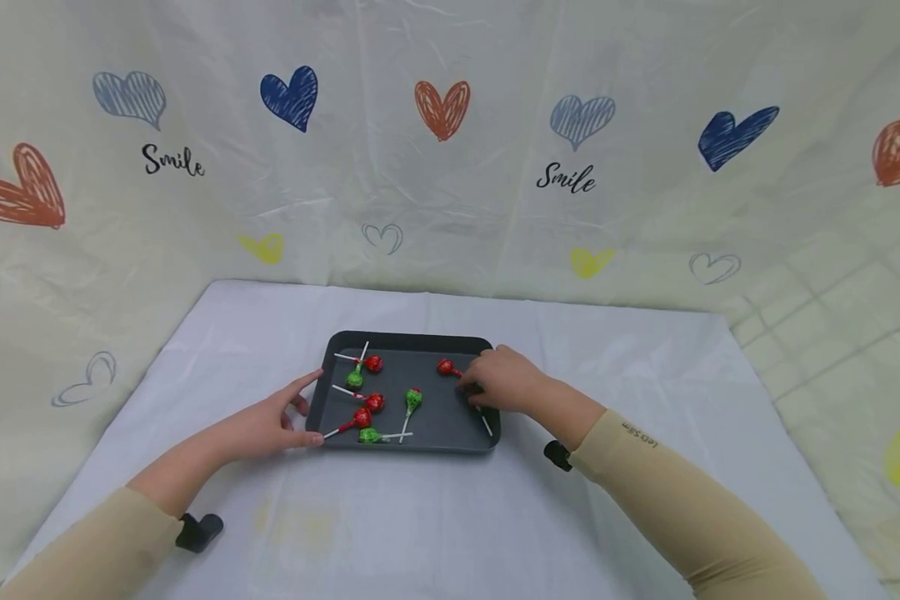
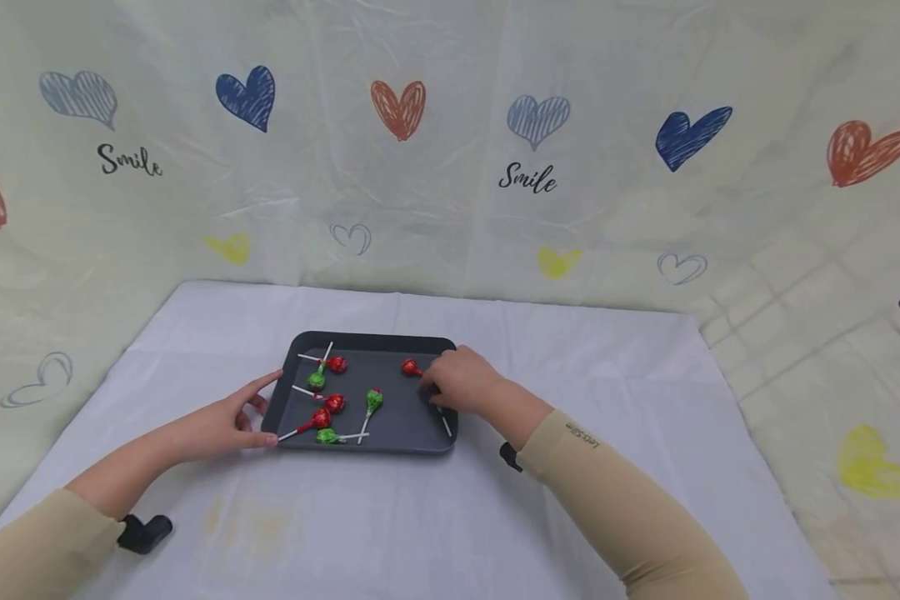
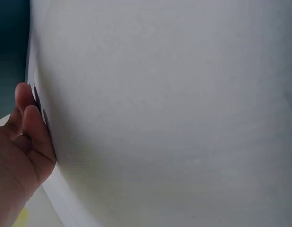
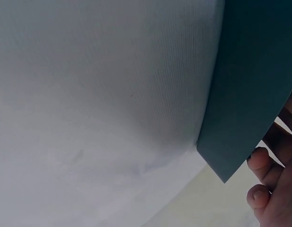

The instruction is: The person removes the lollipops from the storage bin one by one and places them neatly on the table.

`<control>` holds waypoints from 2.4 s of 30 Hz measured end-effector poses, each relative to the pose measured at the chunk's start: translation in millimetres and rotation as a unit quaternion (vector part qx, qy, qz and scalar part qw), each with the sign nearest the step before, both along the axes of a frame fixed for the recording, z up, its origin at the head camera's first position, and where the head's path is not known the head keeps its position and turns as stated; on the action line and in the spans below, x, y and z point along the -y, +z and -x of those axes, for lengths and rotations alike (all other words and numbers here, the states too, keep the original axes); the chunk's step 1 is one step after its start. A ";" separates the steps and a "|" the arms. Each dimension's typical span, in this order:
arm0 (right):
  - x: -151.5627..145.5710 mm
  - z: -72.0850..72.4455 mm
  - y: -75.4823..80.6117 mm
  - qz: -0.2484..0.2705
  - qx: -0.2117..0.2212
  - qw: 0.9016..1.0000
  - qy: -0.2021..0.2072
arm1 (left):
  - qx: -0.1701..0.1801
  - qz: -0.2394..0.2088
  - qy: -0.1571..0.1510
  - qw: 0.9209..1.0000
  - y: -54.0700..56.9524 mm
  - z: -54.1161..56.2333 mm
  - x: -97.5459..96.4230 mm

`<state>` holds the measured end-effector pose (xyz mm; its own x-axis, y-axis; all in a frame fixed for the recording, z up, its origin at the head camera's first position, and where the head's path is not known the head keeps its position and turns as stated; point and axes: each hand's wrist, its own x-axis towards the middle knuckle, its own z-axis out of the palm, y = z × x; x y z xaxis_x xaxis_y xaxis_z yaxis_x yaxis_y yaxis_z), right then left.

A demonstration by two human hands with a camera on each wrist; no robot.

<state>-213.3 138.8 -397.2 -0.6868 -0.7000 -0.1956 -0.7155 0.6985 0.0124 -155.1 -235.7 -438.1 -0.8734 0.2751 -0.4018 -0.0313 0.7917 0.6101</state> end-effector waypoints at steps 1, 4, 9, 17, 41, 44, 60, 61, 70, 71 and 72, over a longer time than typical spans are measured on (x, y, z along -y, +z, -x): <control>-0.1 -0.3 0.3 -0.002 0.001 1.000 0.001 | 0.000 -0.001 0.000 1.000 -0.5 0.3 0.2; -1.1 -0.9 0.2 -0.013 -0.001 1.000 0.001 | 0.002 -0.005 0.002 1.000 -2.5 2.0 0.9; -2.3 -1.1 -1.4 -0.011 0.002 1.000 -0.007 | 0.000 -0.003 0.002 1.000 -6.6 4.5 2.6; -7.3 3.3 -1.4 0.020 0.022 0.999 -0.023 | 0.000 0.002 -0.004 1.000 -6.4 5.3 3.2; -45.2 11.6 30.0 0.134 0.096 0.976 -0.140 | 0.010 0.004 -0.010 1.000 -2.6 2.3 2.4; -60.3 10.1 33.3 0.139 0.105 0.972 -0.156 | 0.008 0.002 -0.012 1.000 -2.6 2.3 2.0; -103.3 4.6 18.5 0.137 0.140 0.957 -0.214 | 0.008 0.002 -0.019 1.000 0.2 0.7 0.5; -102.9 4.3 15.3 0.134 0.143 0.957 -0.214 | 0.008 0.001 -0.019 1.000 0.4 0.8 0.6; -100.3 3.4 -8.6 0.111 0.134 0.968 -0.180 | 0.010 0.002 -0.011 1.000 0.4 1.8 1.4; -100.6 3.4 -10.2 0.110 0.129 0.970 -0.176 | 0.010 0.001 -0.011 1.000 -0.1 1.9 1.5; -100.9 3.1 -11.4 0.109 0.125 0.971 -0.172 | 0.009 0.001 -0.010 1.000 -0.7 2.0 1.8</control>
